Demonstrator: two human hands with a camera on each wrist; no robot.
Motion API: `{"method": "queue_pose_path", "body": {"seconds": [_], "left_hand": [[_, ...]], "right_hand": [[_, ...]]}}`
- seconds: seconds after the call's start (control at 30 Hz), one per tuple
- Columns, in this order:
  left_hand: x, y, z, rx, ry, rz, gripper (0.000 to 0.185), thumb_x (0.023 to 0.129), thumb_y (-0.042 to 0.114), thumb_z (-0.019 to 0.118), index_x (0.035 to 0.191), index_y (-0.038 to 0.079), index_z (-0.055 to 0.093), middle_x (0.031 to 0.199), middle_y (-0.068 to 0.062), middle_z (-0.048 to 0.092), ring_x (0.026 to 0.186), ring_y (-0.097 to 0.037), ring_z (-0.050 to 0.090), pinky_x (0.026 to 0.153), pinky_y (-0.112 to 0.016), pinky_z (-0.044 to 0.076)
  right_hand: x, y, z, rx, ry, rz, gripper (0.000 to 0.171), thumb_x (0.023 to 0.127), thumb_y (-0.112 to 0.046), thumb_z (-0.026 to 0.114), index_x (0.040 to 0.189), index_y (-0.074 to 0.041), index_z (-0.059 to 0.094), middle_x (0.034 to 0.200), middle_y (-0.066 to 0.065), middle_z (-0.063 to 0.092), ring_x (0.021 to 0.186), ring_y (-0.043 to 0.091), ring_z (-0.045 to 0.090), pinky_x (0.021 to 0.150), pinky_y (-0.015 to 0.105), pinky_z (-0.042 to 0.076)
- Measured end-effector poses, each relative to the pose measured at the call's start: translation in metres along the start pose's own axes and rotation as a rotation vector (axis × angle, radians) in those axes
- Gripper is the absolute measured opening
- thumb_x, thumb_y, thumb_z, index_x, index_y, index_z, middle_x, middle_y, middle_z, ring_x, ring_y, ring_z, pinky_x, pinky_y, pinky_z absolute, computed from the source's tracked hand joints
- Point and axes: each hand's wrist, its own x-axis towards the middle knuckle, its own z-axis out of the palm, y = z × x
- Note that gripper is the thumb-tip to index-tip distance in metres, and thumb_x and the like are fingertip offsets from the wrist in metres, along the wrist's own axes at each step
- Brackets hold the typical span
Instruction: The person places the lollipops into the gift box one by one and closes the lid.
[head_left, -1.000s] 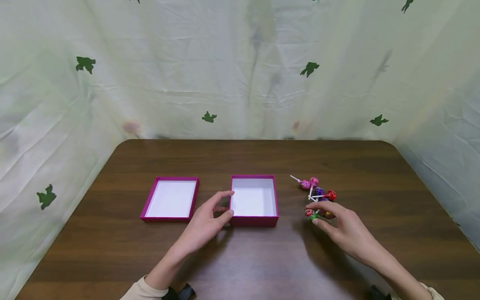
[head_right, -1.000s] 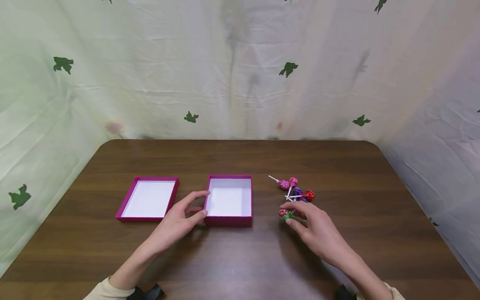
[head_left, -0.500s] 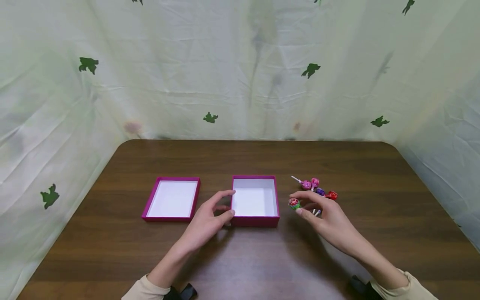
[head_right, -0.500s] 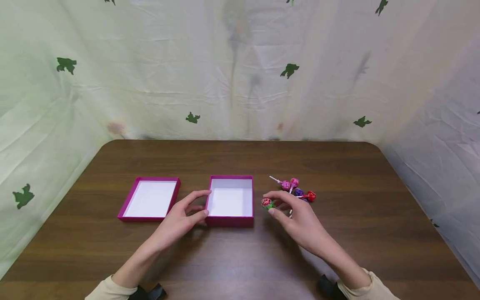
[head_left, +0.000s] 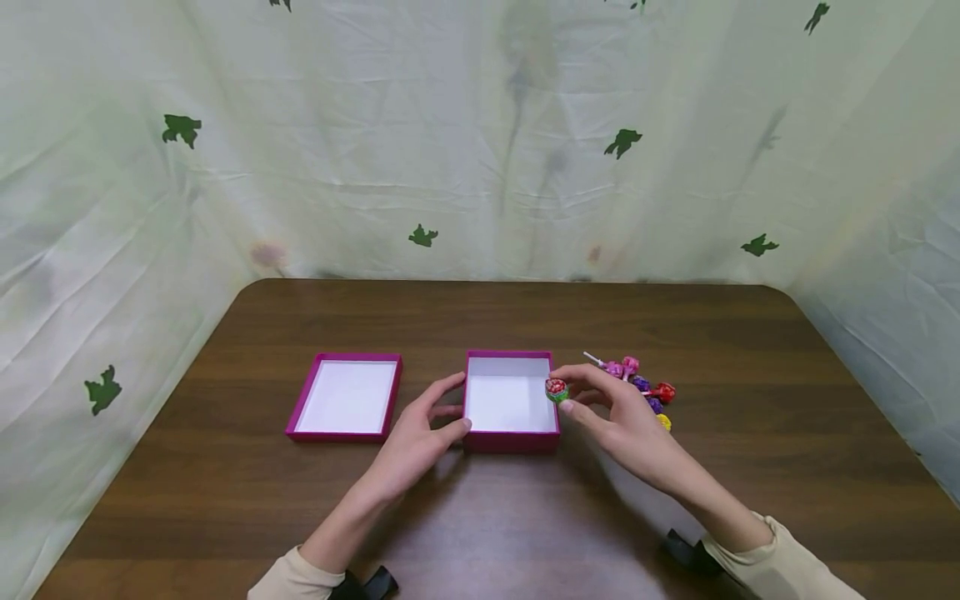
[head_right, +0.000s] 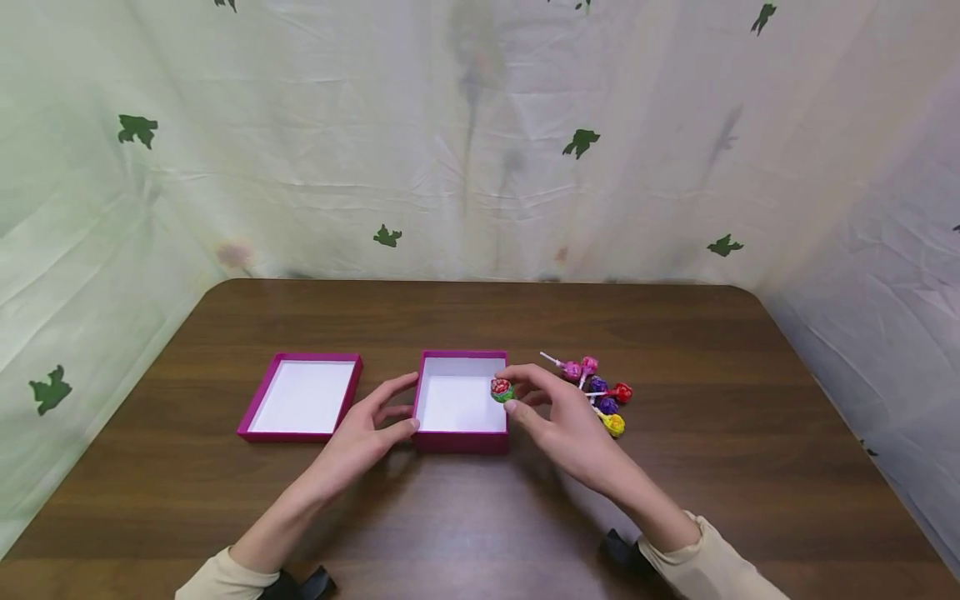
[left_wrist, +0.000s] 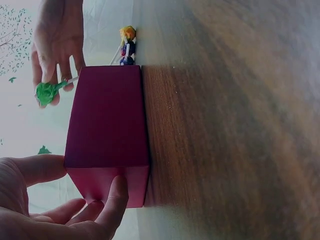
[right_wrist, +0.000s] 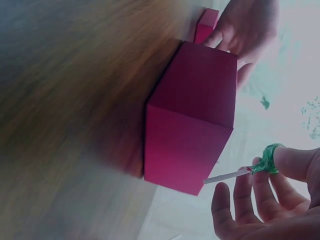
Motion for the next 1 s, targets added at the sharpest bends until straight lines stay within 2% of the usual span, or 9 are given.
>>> {"method": "queue_pose_path", "body": {"seconds": [0.2,0.43,0.6,0.9,1.0], "left_hand": [[0.001,-0.001,0.000,-0.010,0.004,0.011,0.058,0.090,0.011,0.066,0.145,0.021,0.049,0.147,-0.002,0.046,0.121,-0.027,0.056,0.087,-0.045,0.051],[0.003,-0.001,0.001,0.000,0.006,-0.003,0.056,0.090,0.012,0.066,0.143,0.022,0.051,0.145,-0.004,0.048,0.121,-0.028,0.056,0.088,-0.046,0.051],[0.003,-0.001,0.001,0.003,0.006,-0.007,0.056,0.090,0.013,0.066,0.143,0.022,0.051,0.145,-0.005,0.048,0.121,-0.028,0.056,0.089,-0.047,0.051],[0.002,-0.002,-0.001,-0.018,-0.001,-0.001,0.056,0.091,0.012,0.066,0.143,0.021,0.050,0.145,-0.005,0.048,0.120,-0.028,0.056,0.089,-0.047,0.051],[0.002,-0.002,-0.001,-0.026,-0.005,0.000,0.055,0.091,0.011,0.066,0.143,0.021,0.051,0.144,-0.005,0.048,0.119,-0.028,0.057,0.090,-0.046,0.051]], "right_hand": [[0.012,-0.006,0.009,0.023,0.006,-0.041,0.032,0.094,-0.009,0.067,0.124,-0.016,0.063,0.108,-0.004,0.066,0.097,0.016,0.061,0.083,0.037,0.054],[0.024,-0.014,0.019,0.020,-0.004,-0.023,0.028,0.095,-0.019,0.067,0.123,-0.022,0.065,0.107,-0.004,0.065,0.092,0.018,0.063,0.072,0.040,0.053],[0.033,-0.016,0.024,-0.019,-0.023,-0.030,0.026,0.095,-0.018,0.067,0.120,-0.025,0.065,0.105,-0.007,0.066,0.092,0.018,0.062,0.070,0.041,0.054],[0.053,-0.016,0.039,-0.137,-0.055,-0.053,0.021,0.092,-0.015,0.070,0.112,-0.022,0.068,0.104,-0.014,0.067,0.092,0.009,0.062,0.081,0.033,0.053],[0.060,-0.016,0.043,-0.160,-0.058,-0.045,0.021,0.091,-0.015,0.071,0.111,-0.020,0.069,0.103,-0.012,0.067,0.092,0.009,0.061,0.082,0.034,0.053]]}}
